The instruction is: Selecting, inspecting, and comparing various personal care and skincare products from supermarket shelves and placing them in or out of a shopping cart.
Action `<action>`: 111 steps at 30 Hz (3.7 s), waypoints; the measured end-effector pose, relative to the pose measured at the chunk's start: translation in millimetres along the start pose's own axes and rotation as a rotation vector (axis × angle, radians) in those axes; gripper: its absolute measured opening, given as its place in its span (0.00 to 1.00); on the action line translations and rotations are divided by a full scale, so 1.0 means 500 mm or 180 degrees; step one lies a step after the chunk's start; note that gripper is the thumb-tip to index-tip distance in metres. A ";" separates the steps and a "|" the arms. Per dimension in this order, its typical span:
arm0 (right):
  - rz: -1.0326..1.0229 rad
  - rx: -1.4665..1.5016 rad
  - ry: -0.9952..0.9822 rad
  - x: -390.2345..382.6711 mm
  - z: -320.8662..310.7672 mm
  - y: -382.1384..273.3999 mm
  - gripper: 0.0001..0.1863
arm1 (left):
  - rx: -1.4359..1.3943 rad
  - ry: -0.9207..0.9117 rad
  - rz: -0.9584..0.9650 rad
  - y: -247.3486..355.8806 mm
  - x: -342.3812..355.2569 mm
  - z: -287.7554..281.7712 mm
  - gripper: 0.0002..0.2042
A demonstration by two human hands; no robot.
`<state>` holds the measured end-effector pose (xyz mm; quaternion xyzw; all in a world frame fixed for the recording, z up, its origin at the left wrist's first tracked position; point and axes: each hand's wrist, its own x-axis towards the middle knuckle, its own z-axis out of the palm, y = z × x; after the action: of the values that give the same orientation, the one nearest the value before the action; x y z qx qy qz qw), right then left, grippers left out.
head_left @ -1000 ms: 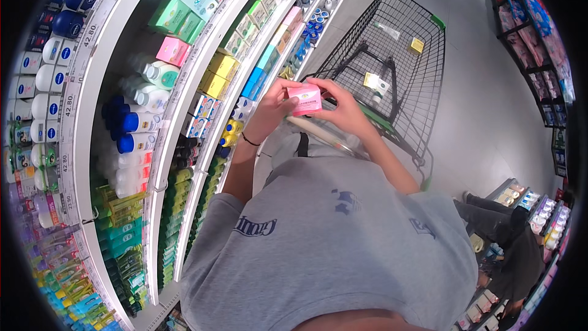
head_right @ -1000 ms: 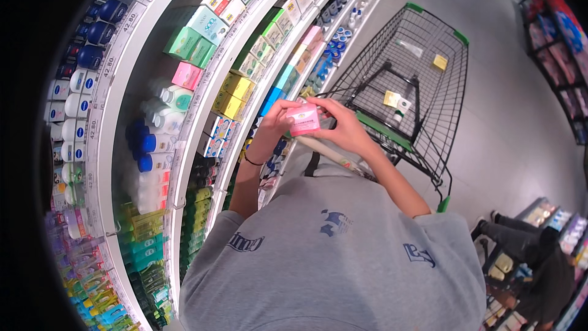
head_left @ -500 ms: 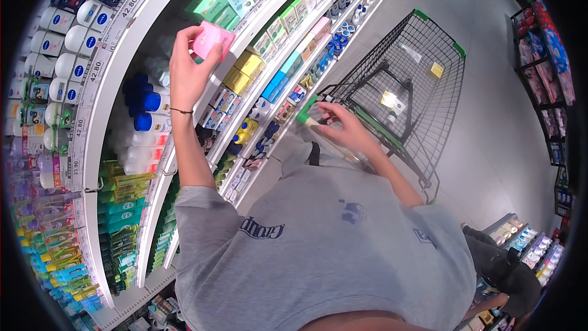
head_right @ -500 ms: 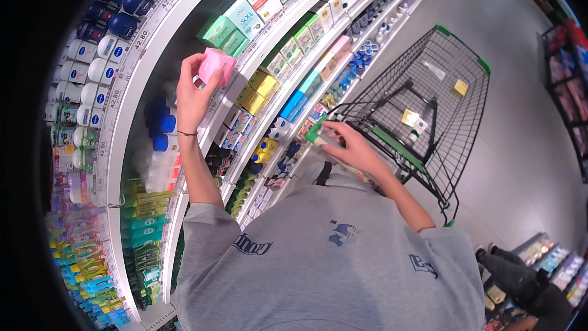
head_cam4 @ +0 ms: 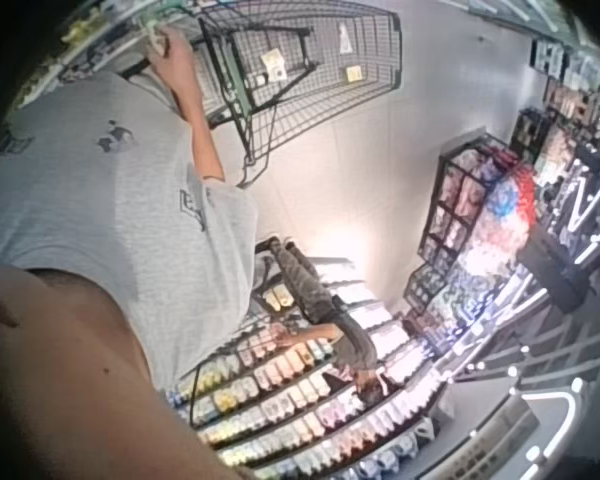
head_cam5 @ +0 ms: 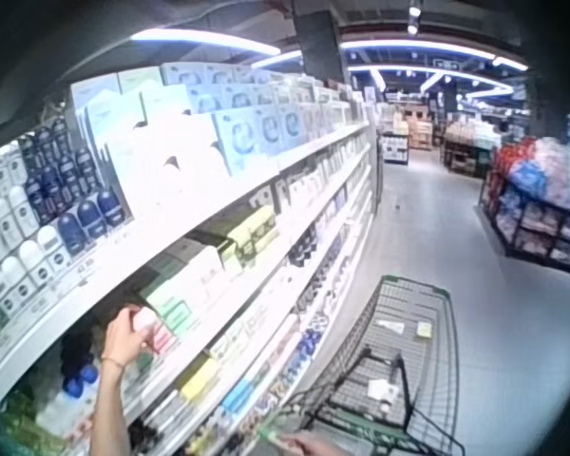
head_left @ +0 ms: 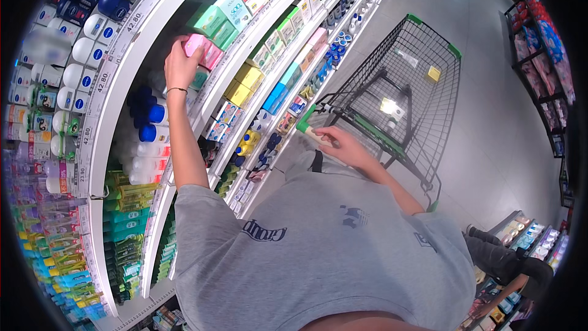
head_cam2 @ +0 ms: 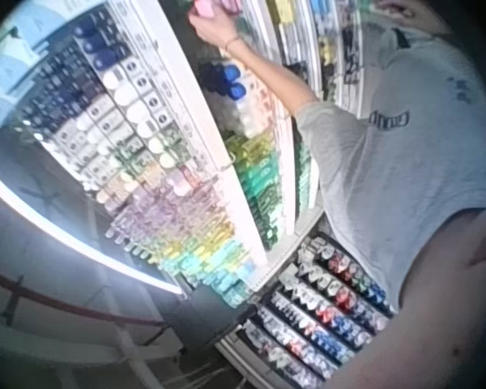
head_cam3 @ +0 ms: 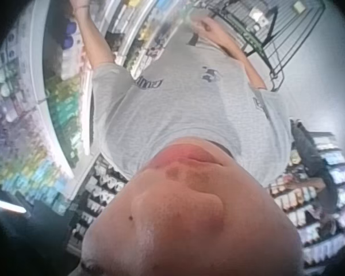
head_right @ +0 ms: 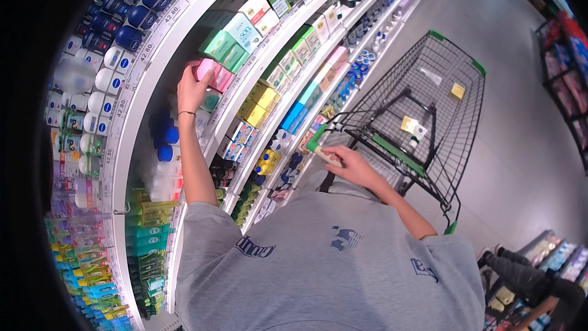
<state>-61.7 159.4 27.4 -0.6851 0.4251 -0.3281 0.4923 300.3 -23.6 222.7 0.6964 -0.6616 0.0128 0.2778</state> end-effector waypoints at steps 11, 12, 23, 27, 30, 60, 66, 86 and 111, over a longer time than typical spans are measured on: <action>-0.0029 0.0003 0.0072 -0.009 0.002 0.008 0.22 | 0.0043 0.0339 0.0156 0.020 -0.035 -0.019 0.25; 0.0009 -0.0008 0.0058 -0.011 -0.004 0.004 0.21 | 0.0117 0.0557 0.0253 0.047 -0.050 -0.031 0.24; 0.0657 0.0406 0.1427 -0.111 -0.168 -0.041 0.16 | -0.1594 -0.0634 0.1229 0.286 -0.284 0.138 0.10; 0.1217 -0.0507 0.2025 -0.187 -0.202 0.024 0.17 | -0.2181 -0.1644 0.1885 0.325 -0.369 0.332 0.09; 0.1506 -0.1178 0.2136 -0.251 -0.181 0.091 0.17 | -0.1985 -0.2141 0.2010 0.355 -0.407 0.439 0.11; 0.2298 0.0114 0.2152 -0.264 -0.383 0.319 0.16 | -0.0542 -0.3715 0.1828 0.405 -0.416 0.521 0.12; 0.2492 -0.0041 0.2243 -0.207 -0.485 0.563 0.17 | -0.0725 -0.1771 0.2243 0.499 -0.245 0.723 0.27; 0.3290 -0.2638 0.2480 0.155 -0.890 1.003 0.39 | -0.0452 -0.2558 0.0794 0.476 -0.182 0.915 0.15; 0.2351 -0.2379 0.1891 0.445 -0.750 1.120 0.24 | -0.0396 -0.2776 0.0279 0.540 -0.116 0.936 0.17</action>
<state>-438.4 -276.8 -387.1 -0.4978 0.8407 -0.1412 0.1598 -121.2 -151.3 -95.4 0.5899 -0.7454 -0.3103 0.0132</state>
